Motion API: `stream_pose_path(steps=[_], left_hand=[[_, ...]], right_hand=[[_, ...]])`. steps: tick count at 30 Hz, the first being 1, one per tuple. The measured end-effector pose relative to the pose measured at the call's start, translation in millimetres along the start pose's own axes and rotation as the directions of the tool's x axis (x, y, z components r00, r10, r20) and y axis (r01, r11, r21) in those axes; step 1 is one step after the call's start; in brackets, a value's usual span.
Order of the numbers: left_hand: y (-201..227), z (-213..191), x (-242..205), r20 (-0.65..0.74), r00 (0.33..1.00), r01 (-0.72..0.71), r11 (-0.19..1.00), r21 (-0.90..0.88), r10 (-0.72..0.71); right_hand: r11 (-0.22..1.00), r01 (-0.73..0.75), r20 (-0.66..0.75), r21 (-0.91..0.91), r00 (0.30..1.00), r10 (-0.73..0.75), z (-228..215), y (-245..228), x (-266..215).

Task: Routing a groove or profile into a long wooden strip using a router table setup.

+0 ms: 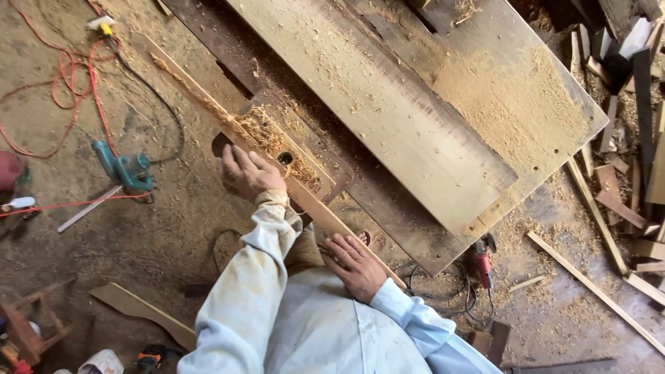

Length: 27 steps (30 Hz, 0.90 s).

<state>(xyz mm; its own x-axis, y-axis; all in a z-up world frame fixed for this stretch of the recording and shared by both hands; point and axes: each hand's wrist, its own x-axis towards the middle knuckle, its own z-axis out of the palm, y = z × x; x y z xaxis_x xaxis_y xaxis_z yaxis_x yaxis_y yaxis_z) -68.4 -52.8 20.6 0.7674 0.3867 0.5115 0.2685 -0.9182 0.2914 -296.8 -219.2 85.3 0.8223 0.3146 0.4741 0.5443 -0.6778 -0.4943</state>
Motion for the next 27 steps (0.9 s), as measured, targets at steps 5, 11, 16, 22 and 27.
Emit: stream_pose_path(steps=[5, 11, 16, 22, 27], left_hand=[[-13, 12, 9, -0.077, 0.984, -0.166, 0.984, -0.068, 0.161], [-15, 20, 24, -0.055, 0.990, -0.134, 0.989, -0.057, 0.131], [-12, 18, 42, -0.056, 0.987, -0.157, 0.985, -0.071, 0.153], [-26, 37, 51, -0.055, 0.987, -0.150, 0.989, -0.003, 0.150], [-31, 47, 59, -0.034, 0.992, -0.119, 0.992, -0.030, 0.118]], right_hand=[[1.000, -0.021, -0.010, 0.004, 1.000, 0.021, 14, 5, 0], [1.000, -0.023, -0.024, 0.007, 0.999, 0.023, 19, 10, 16], [0.999, -0.029, -0.056, 0.018, 0.998, 0.030, 22, 13, 34], [0.997, -0.025, -0.094, 0.067, 0.995, 0.032, 31, 18, 49], [0.998, -0.031, -0.105, 0.063, 0.994, 0.037, 38, 19, 58]])
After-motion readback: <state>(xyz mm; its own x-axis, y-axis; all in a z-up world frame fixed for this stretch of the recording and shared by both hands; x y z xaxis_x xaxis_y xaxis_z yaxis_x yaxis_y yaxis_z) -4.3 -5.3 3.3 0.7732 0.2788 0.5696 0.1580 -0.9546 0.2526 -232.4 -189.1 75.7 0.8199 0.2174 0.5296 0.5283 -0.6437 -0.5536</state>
